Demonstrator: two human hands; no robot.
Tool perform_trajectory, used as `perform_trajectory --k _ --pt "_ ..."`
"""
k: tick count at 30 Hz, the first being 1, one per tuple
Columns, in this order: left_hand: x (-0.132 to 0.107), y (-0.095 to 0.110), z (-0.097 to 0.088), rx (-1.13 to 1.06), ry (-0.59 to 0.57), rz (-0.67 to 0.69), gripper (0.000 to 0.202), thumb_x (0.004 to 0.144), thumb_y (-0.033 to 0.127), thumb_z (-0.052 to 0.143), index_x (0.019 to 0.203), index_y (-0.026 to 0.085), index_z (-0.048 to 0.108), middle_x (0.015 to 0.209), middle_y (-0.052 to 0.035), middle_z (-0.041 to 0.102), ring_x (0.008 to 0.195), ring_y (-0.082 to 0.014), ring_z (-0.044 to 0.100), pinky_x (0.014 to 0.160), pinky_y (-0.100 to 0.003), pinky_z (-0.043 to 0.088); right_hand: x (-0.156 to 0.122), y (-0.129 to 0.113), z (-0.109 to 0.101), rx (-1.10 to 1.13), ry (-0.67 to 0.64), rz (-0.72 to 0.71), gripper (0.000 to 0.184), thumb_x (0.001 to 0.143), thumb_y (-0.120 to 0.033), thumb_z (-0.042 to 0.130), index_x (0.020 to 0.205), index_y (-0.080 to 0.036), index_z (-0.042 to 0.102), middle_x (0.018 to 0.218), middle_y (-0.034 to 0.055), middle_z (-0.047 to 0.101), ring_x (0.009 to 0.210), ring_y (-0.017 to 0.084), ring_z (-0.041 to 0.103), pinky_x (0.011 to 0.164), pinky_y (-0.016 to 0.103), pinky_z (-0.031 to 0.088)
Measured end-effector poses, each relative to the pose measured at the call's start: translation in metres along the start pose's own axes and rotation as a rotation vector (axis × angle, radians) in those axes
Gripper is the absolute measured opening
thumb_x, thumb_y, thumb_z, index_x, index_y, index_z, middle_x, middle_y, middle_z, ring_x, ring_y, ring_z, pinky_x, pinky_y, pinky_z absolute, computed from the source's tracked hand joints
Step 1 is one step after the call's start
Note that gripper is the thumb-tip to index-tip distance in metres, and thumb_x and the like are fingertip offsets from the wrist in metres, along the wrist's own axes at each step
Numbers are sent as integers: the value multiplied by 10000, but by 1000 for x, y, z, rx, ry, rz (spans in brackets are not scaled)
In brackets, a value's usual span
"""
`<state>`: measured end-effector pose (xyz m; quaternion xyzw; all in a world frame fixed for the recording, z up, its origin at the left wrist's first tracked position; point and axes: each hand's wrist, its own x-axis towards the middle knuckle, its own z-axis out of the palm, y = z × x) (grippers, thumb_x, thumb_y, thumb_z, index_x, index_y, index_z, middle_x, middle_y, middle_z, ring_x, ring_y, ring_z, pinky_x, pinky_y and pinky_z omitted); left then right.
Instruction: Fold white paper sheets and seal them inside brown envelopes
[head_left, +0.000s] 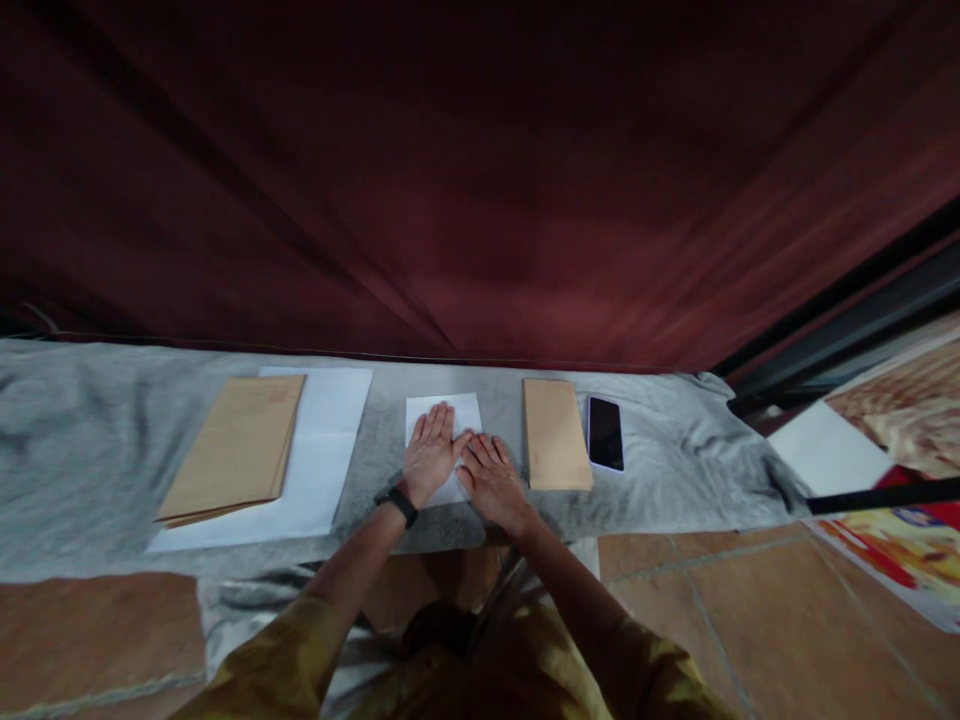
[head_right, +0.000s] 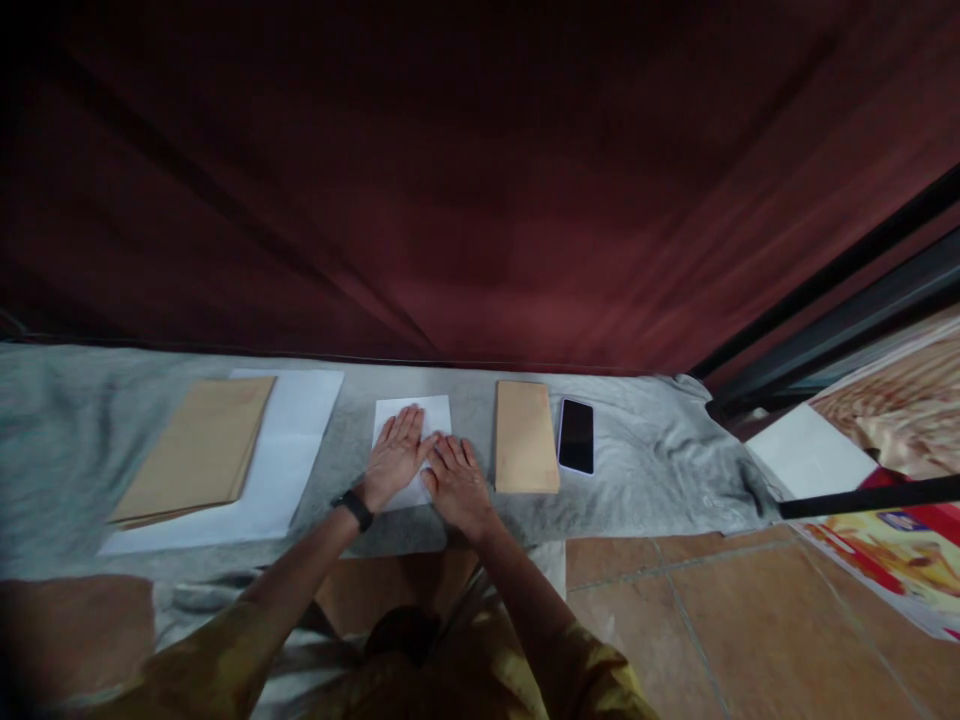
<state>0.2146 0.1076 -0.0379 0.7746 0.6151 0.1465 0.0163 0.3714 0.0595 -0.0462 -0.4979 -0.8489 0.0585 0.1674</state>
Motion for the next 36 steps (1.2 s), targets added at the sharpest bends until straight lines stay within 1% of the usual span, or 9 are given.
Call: perform_trajectory --k 4,8,11,14,18,23,29,33,36 --pt "-22 -31 -5 33 54 -68 668 1033 449 266 1540 26 367 1598 -224 386 1512 -305 338 1233 -500 263 0 1 1 15 -8 -3 493 1061 -369 444 1530 -217 443 1631 93 369 1501 280 344 1245 535 238" --pt "-59 -43 -15 44 84 -77 654 1034 429 275 1522 9 393 1586 -241 400 1513 -327 331 1224 -524 281 0 1 1 13 -4 6 491 1062 -371 443 1526 -209 451 1635 96 360 1501 290 345 1245 534 236" --pt "-88 -40 -25 17 47 81 628 1021 463 355 1522 92 429 1597 -191 409 1521 -311 320 1228 -529 280 -1 1 1 14 2 7 491 1064 -372 440 1527 -210 449 1634 95 361 1503 287 345 1247 530 236" --pt "-107 -32 -35 -14 -51 258 533 1009 450 420 1477 213 512 1557 -128 489 1463 -279 431 1230 -547 273 -1 1 1 18 -1 18 486 1065 -374 436 1527 -224 450 1631 85 366 1504 274 346 1250 526 235" --pt "-106 -24 -41 31 -143 230 480 970 365 502 1420 214 571 1521 -139 532 1426 -297 481 1201 -562 314 1 1 -2 15 -27 33 479 1068 -381 421 1516 -218 467 1631 76 368 1505 262 345 1256 505 235" --pt "-94 -23 -34 71 -250 206 496 909 113 457 1375 206 597 1504 -142 554 1400 -292 507 1126 -528 403 -2 1 -6 17 -43 44 469 1057 -345 445 1506 -214 480 1611 77 406 1499 249 356 1254 495 243" --pt "-98 -20 -33 72 -200 256 600 874 -1 312 1385 170 577 1495 -182 550 1368 -329 526 1041 -564 465 -30 2 -15 61 -33 -37 460 1031 -355 515 1462 -195 536 1583 88 452 1472 239 404 1243 466 283" --pt "-102 -19 -37 81 -151 216 599 890 30 304 1385 219 585 1493 -138 565 1368 -319 533 1062 -540 462 -43 1 -23 97 -76 -129 512 996 -419 593 1468 -233 530 1578 84 459 1458 236 426 1247 482 276" --pt "-100 -24 -43 33 -138 192 561 906 49 313 1354 216 607 1451 -101 611 1337 -270 565 1085 -477 459 -42 1 -24 133 -73 -120 463 996 -371 601 1441 -252 557 1539 69 515 1428 210 467 1242 470 286"
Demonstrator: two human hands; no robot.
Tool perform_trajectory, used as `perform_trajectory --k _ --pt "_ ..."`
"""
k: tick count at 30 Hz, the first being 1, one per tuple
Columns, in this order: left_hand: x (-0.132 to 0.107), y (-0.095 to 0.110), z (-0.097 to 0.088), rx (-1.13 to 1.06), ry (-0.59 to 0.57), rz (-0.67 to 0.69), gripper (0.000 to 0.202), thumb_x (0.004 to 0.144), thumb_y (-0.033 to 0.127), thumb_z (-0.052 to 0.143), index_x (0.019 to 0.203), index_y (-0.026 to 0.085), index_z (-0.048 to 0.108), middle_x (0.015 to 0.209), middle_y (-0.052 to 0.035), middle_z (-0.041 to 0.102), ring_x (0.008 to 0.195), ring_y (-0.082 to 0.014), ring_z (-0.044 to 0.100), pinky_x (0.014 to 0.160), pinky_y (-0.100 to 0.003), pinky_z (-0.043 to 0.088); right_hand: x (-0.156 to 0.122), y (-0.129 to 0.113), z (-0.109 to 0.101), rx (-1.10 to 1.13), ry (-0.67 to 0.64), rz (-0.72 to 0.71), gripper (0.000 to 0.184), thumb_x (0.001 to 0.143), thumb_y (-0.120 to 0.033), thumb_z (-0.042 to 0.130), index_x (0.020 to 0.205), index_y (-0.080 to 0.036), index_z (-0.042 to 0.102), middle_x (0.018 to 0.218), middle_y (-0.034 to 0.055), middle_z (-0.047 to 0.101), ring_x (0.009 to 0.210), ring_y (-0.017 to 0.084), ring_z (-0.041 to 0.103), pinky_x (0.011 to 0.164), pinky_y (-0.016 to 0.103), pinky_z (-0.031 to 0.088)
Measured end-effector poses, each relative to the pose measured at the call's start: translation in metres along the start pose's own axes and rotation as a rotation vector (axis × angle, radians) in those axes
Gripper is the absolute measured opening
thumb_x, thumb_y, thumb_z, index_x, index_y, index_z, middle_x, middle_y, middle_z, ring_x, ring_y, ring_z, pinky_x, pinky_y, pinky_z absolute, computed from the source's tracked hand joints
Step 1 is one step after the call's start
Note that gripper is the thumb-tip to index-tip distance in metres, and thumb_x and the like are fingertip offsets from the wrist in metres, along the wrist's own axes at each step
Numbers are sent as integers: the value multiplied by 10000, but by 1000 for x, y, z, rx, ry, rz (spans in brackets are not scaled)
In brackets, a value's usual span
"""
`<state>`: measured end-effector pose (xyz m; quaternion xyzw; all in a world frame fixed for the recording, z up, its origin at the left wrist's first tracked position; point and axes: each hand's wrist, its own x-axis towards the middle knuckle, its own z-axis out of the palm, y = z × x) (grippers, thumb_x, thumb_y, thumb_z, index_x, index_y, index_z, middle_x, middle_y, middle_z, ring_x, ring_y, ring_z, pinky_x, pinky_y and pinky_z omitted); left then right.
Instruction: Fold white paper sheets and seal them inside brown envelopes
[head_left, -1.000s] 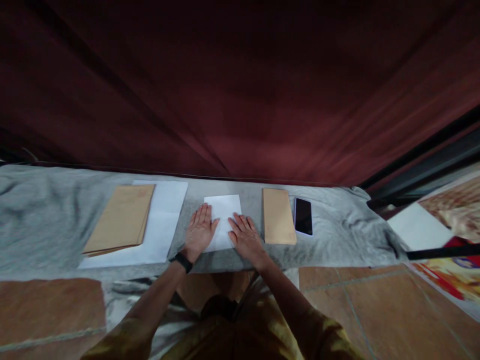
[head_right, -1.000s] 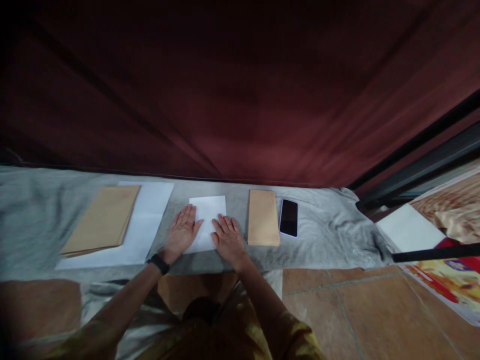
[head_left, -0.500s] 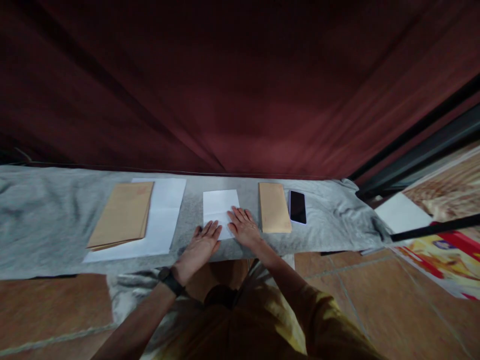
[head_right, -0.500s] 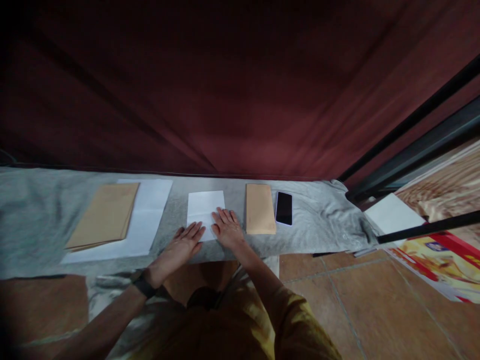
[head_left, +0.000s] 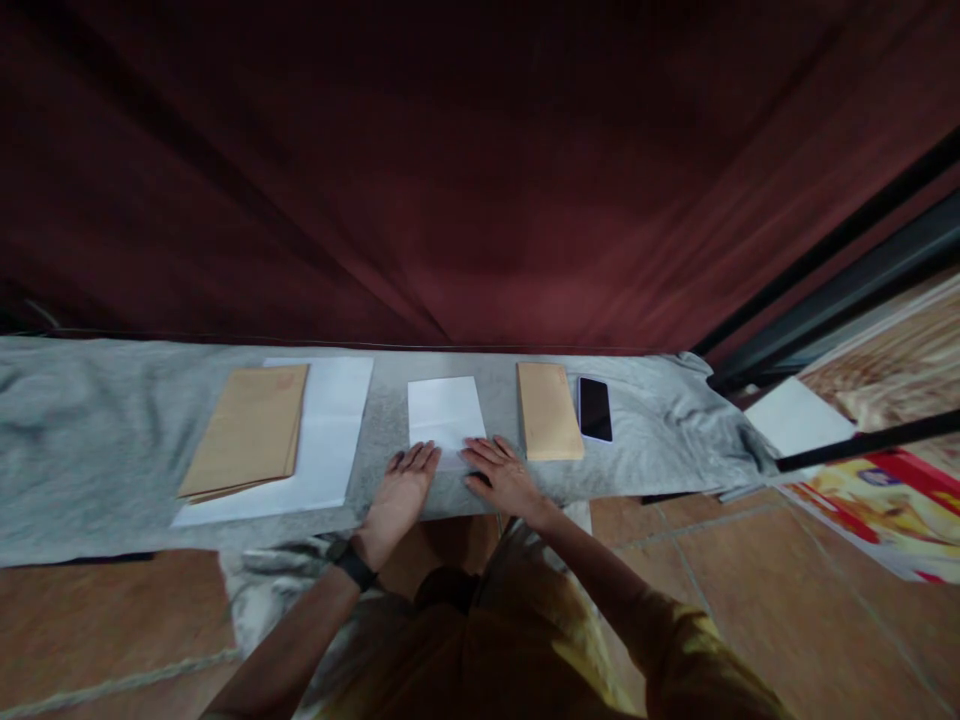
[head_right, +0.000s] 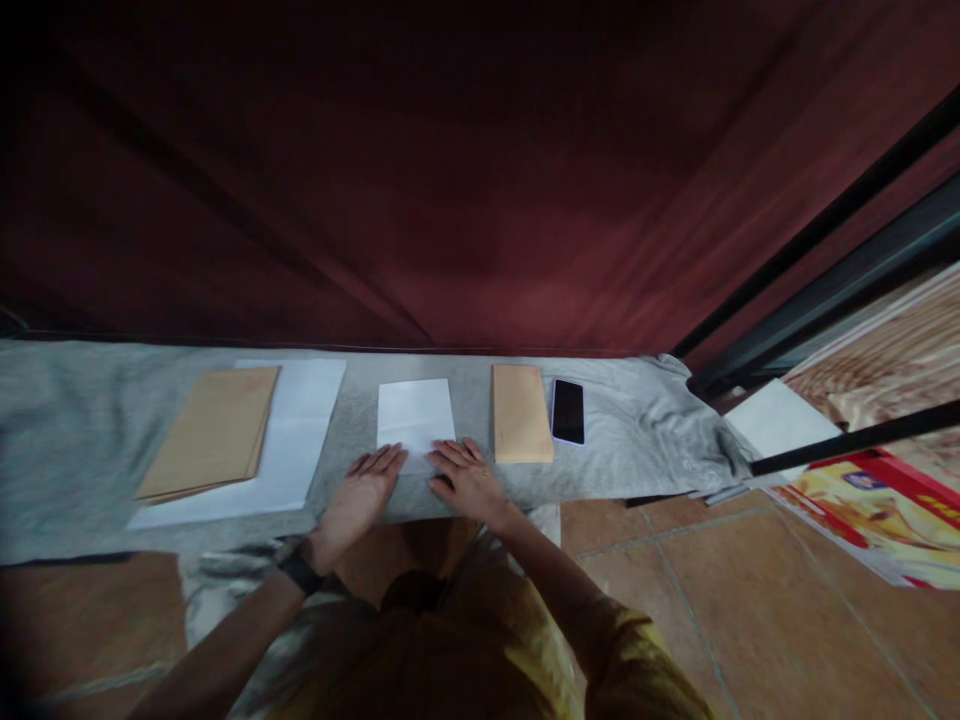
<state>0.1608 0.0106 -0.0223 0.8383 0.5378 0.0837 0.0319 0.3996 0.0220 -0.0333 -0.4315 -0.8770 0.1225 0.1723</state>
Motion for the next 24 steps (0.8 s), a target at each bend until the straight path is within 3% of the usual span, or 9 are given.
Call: perform_trajectory --k 4,8,14,17,21,24 --pt "-6 -8 -11 -153 32 -15 434 960 147 358 1270 186 660 1334 -96 692 1228 -230 635 1073 -414 483 3 7 5 99 66 39 326 1002 -248 575 1314 -273 666 1390 41 656 1311 180 580 1195 439 363" --pt "-18 -16 -12 -338 96 -71 343 996 323 420 1130 220 719 1192 -76 752 1117 -225 685 1023 -396 528 -1 13 12 223 133 90 199 999 -258 600 1136 -259 746 1198 38 750 1155 195 661 1057 392 480" --pt "-15 -36 -2 -612 174 -381 325 895 491 546 925 216 717 941 -48 775 873 -218 712 826 -338 564 -2 9 16 132 187 249 199 1022 -320 562 1004 -223 734 1074 70 743 1057 235 653 964 393 489" --pt "-5 -39 -3 -659 175 -471 316 871 499 545 841 218 684 829 -19 747 751 -190 674 742 -303 529 3 5 18 69 197 325 279 1052 -316 476 955 -209 714 1015 86 721 1020 248 641 934 388 489" --pt "6 -32 -9 -623 173 -508 307 897 472 506 844 215 665 817 -18 733 740 -177 648 718 -278 485 13 -4 18 37 204 448 301 1063 -309 427 985 -203 698 996 95 707 1006 254 645 921 372 481" --pt "12 -29 -13 -549 99 -571 301 918 446 495 845 211 668 794 -24 724 715 -175 644 681 -268 448 23 -13 13 -22 173 560 276 1061 -319 436 1028 -206 686 1028 95 712 1016 251 659 921 355 473"
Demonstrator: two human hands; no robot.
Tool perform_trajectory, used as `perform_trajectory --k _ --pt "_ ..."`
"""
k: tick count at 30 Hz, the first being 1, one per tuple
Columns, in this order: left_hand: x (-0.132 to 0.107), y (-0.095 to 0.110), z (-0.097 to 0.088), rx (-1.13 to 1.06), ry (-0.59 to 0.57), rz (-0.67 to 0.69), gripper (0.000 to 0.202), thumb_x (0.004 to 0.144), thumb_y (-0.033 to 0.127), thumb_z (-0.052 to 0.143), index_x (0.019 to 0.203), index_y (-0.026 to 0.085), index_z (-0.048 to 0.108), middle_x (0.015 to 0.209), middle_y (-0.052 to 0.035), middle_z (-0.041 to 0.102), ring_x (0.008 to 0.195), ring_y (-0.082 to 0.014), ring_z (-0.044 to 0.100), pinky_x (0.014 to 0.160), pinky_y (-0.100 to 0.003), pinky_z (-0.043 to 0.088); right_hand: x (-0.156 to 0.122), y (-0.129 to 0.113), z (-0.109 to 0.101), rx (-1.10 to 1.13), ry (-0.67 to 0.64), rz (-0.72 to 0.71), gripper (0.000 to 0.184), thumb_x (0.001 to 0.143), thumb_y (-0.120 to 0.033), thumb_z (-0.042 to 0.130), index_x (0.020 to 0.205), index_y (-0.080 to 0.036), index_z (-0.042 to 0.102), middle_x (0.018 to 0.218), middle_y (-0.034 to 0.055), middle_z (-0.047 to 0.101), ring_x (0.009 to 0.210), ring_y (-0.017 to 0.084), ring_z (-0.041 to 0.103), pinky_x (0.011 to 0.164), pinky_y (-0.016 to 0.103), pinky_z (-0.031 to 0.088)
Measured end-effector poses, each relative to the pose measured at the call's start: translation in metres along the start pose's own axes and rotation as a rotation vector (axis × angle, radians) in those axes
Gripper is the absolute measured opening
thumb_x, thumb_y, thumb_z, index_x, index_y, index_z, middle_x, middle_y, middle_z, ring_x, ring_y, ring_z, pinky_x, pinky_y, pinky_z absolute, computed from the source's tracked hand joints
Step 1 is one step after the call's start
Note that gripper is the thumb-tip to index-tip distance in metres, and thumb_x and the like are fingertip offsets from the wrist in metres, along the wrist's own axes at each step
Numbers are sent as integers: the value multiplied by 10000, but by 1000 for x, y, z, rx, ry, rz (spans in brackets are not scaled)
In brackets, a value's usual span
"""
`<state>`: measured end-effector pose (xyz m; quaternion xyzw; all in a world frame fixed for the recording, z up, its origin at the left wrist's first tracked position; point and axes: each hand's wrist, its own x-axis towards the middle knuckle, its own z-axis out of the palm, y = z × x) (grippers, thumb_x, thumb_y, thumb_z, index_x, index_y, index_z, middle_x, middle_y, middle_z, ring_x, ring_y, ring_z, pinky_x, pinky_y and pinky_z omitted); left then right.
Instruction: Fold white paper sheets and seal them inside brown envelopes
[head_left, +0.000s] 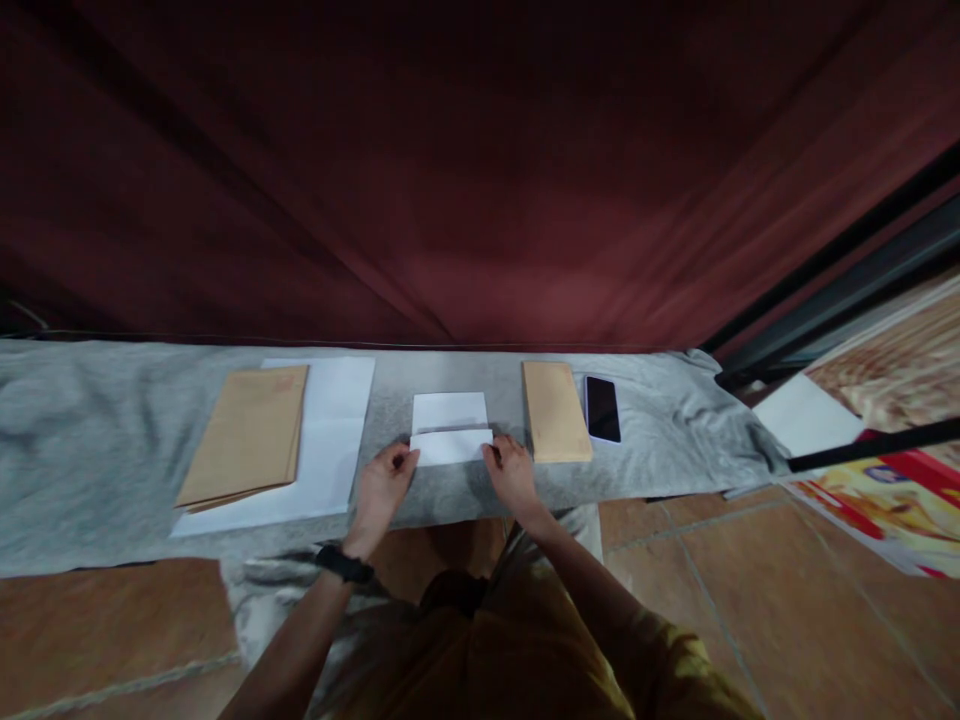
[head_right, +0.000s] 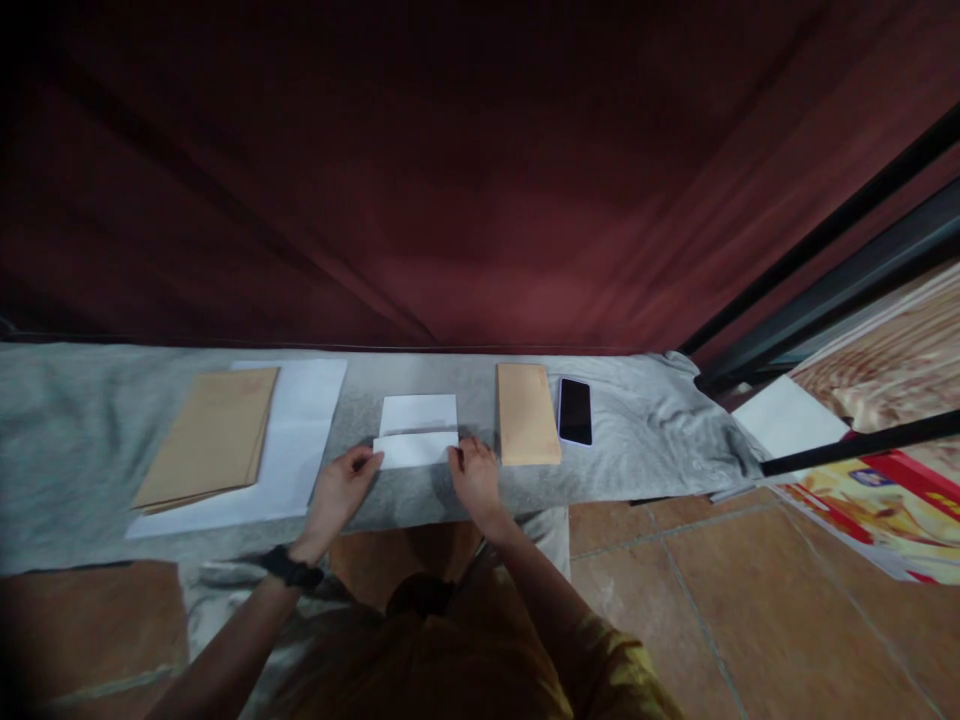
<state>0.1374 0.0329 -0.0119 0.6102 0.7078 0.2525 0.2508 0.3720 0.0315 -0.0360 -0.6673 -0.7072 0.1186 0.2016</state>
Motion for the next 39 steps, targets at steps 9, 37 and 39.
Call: perform_trajectory --k 9,37,39 --pt "14 19 -2 271 -50 -163 319 955 446 474 927 235 712 853 -67 762 763 -220 683 598 -283 371 20 -27 -16 -187 -88 199 256 1046 -373 480 1040 -214 681 1064 62 752 961 195 718 838 263 478" --pt "45 -10 12 -175 66 -147 337 786 410 635 1053 205 652 725 -14 685 692 -219 655 623 -299 440 51 -33 -21 -237 -199 290 337 1039 -438 471 1049 -229 736 1063 98 786 979 227 756 804 281 540" --pt "46 -12 14 -324 56 -184 376 756 420 656 1060 199 642 684 8 663 654 -202 641 604 -289 441 53 -34 -21 -235 -191 296 331 1034 -439 486 1038 -224 739 1054 104 786 976 222 757 808 272 539"
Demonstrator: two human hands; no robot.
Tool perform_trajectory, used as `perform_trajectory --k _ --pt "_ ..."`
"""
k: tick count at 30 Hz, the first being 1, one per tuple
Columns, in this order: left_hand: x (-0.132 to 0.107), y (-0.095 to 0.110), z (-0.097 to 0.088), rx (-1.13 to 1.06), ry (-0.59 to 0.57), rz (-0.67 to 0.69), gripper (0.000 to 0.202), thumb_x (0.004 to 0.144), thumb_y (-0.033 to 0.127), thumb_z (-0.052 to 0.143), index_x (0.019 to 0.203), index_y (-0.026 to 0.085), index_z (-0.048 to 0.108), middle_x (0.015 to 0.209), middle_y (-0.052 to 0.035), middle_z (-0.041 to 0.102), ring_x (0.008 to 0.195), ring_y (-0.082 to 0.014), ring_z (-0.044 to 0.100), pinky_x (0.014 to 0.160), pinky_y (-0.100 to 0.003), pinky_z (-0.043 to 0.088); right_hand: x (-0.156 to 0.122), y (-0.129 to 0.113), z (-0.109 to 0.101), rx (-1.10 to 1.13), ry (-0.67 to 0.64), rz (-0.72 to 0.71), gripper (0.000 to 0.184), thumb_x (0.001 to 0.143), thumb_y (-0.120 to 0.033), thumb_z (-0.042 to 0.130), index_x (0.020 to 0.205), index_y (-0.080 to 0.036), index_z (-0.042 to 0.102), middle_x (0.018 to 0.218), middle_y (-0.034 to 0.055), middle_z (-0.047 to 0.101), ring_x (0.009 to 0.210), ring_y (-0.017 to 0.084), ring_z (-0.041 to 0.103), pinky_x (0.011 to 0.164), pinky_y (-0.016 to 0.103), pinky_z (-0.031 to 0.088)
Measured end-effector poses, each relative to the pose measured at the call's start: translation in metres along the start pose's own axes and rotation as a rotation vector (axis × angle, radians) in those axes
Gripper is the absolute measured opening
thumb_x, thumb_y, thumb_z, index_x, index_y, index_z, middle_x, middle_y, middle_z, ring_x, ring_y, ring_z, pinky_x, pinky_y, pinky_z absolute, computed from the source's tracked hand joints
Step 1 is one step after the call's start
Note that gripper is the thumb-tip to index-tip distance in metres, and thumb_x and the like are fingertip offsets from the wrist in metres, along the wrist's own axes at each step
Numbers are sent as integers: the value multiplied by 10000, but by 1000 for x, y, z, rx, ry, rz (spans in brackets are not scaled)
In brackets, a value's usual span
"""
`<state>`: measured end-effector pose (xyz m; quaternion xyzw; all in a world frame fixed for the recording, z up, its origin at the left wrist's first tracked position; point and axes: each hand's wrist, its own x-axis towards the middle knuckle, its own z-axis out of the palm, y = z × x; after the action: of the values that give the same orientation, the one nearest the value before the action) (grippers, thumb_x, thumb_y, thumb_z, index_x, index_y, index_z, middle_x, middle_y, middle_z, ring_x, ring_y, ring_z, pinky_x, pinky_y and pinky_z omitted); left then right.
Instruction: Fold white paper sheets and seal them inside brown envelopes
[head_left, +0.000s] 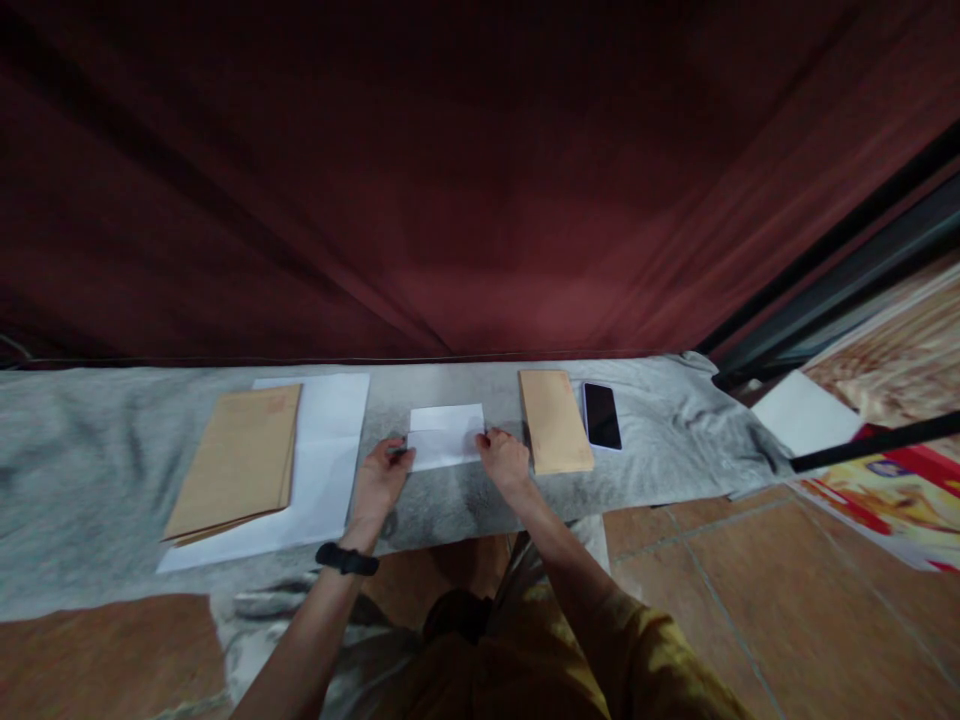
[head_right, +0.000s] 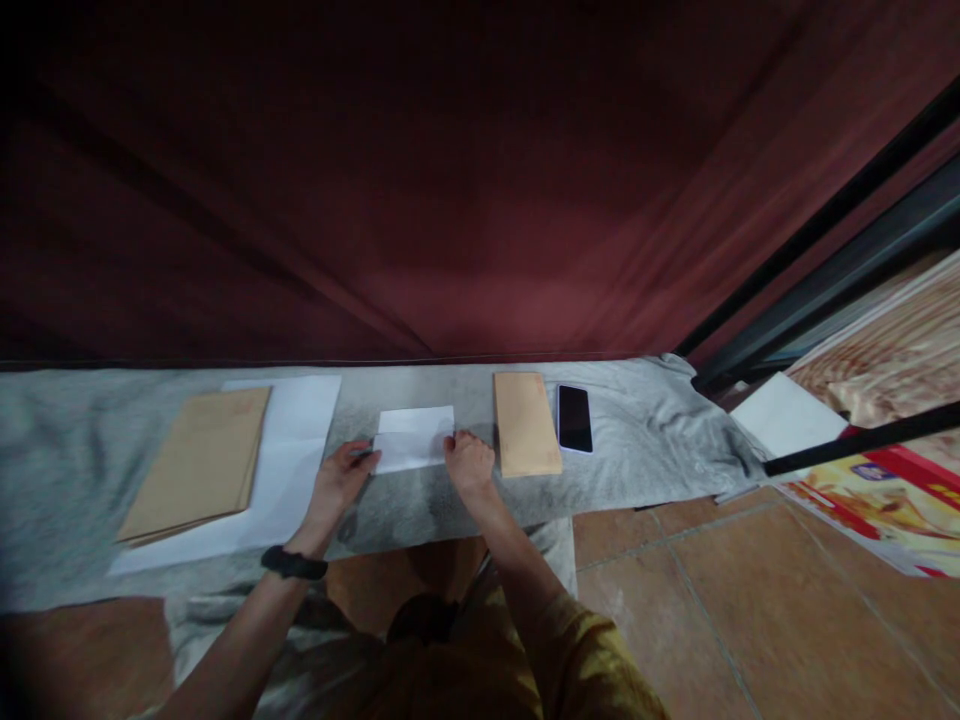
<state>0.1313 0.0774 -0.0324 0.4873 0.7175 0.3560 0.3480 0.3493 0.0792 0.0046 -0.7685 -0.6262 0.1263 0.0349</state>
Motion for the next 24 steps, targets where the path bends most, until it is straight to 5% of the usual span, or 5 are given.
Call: perform_trajectory --k 4,11,24 --pt "2 0 0 -142 -32 -36 399 702 397 699 1040 192 644 661 24 657 635 -187 638 594 -280 458 3 -2 0 0 3 0 338 1034 -429 494 1061 -198 739 1026 128 785 967 213 757 810 256 539" --pt "8 5 3 -52 11 14 269 742 334 684 979 206 696 680 5 683 667 -198 656 628 -300 495 11 -3 0 -12 -13 2 348 1047 -437 462 1064 -222 736 1031 112 783 975 212 756 812 273 547" --pt "21 13 1 253 -7 48 317 826 358 639 1096 205 703 803 -33 746 733 -213 695 638 -292 494 23 -6 5 -39 64 -16 340 1039 -429 494 1021 -189 735 956 137 781 912 221 767 775 278 551"
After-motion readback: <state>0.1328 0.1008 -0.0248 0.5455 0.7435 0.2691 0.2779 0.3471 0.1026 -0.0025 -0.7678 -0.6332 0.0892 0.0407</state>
